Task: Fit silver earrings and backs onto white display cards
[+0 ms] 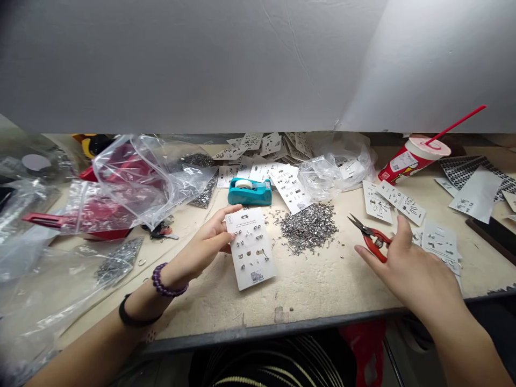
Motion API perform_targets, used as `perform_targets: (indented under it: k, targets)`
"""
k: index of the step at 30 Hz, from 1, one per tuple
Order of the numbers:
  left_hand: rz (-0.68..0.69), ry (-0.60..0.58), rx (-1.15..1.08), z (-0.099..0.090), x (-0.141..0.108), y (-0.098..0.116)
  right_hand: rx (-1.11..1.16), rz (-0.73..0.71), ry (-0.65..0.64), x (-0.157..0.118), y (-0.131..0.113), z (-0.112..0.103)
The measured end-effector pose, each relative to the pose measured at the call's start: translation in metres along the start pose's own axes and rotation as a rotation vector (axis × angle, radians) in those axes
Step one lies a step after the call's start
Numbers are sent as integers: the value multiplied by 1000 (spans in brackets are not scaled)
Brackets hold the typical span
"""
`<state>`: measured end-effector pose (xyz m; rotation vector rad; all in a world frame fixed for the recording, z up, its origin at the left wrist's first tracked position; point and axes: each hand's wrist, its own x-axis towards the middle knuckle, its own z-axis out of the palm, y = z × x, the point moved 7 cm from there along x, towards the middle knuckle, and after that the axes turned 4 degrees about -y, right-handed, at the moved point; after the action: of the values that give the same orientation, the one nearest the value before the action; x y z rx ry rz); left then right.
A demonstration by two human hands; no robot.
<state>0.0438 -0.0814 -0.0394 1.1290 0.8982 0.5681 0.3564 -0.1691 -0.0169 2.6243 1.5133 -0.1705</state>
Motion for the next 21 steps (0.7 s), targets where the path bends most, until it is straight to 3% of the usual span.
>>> perform_targets:
  k: [2, 4, 6, 8, 11, 13, 16, 21]
  targets:
    - [-34, 39, -61, -3, 2, -1, -9, 40, -32, 7, 11, 6]
    - [-47, 66, -119, -5, 3, -2, 48, -46, 18, 7, 4, 2]
    - [-52, 73, -162, -6, 4, -3, 214, -143, 143, -2, -13, -11]
    - [-58, 76, -171, -6, 5, -4, 499, -186, 172, -17, -32, -15]
    - [-61, 62, -160, -5, 5, -4, 1019, -373, -159, -43, -87, 6]
    - [-48, 44, -158, -4, 4, -2, 1218, -486, -318, -58, -121, 18]
    - [0, 38, -166, -5, 1, 3, 1358, -524, -300, -61, -144, 24]
    - [72, -1, -229, -1, -2, 8, 1313, -536, -184, -47, -144, 17]
